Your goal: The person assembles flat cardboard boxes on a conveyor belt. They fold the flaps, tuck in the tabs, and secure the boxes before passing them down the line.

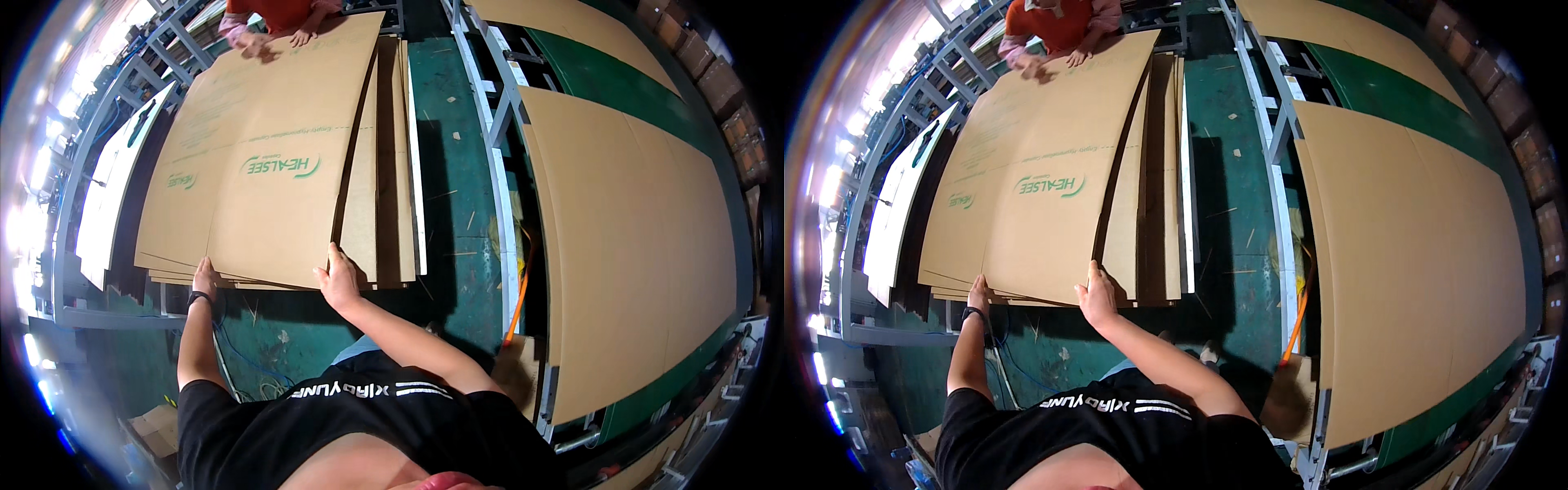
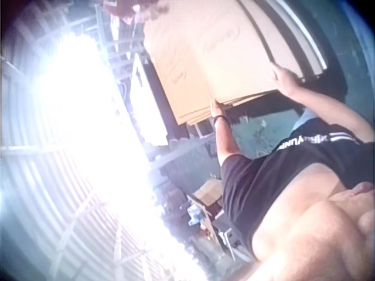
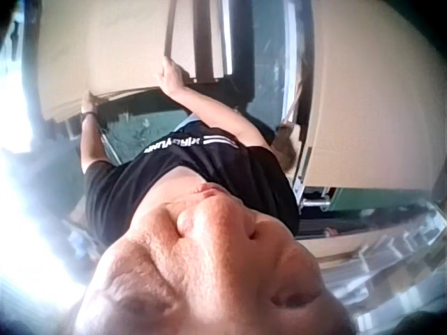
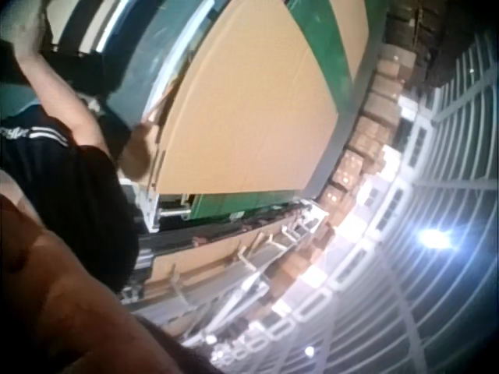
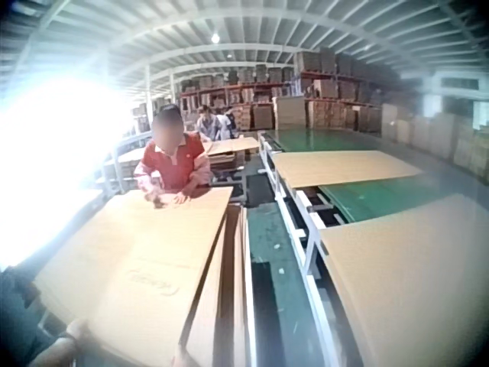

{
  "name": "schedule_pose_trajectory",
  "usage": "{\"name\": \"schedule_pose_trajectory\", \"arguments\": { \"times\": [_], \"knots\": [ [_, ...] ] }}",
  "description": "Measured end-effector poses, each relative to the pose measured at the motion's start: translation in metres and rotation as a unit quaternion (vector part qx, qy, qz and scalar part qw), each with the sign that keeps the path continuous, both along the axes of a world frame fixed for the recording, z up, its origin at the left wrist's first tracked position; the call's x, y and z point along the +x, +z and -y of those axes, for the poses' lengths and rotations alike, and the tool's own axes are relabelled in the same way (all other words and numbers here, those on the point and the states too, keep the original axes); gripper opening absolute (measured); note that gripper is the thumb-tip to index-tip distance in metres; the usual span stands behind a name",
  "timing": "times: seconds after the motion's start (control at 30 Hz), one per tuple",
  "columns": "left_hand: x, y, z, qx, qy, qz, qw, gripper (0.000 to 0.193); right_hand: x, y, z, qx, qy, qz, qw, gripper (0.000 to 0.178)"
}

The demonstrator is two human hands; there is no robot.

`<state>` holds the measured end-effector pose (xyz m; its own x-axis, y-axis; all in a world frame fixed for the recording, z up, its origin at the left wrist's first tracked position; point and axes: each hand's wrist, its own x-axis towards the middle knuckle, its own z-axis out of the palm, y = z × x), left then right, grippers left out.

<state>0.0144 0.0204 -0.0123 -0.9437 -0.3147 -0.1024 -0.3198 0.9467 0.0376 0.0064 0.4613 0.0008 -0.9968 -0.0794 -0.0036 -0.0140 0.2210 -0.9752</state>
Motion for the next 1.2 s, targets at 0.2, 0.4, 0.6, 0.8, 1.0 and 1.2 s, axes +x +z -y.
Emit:
{"name": "schedule_pose_trajectory", "arguments": {
  "times": [0.2, 0.4, 0.6, 0.8, 1.0, 1.2],
  "knots": [
    [-0.013, -0.015, -0.007, 0.016, -0.018, -0.056, 0.998, 0.05, -0.01, -0.003, 0.003, 0.056, 0.004, -0.008, 0.998, 0.051],
    [-0.01, -0.033, 0.024, 0.046, -0.003, -0.071, 0.996, 0.103, -0.022, 0.003, -0.173, 0.142, -0.197, -0.137, 0.961, 0.043],
    [-0.023, 0.001, -0.023, -0.035, -0.03, -0.033, 0.998, 0.068, 0.129, -0.019, -0.448, 0.655, -0.239, 0.23, 0.679, 0.076],
    [-0.03, 0.045, -0.134, -0.205, 0.239, 0.093, 0.945, 0.054, 0.067, -0.114, -0.526, 0.686, -0.16, 0.016, 0.71, 0.052],
    [-0.036, 0.045, -0.153, -0.135, 0.246, -0.104, 0.954, 0.059, -0.053, -0.064, -0.547, 0.63, -0.133, -0.06, 0.763, 0.039],
    [-0.147, 0.094, -0.358, 0.217, -0.134, -0.317, 0.914, 0.048, -0.103, 0.085, -0.51, 0.605, -0.096, -0.321, 0.723, 0.012]
  ]
}}
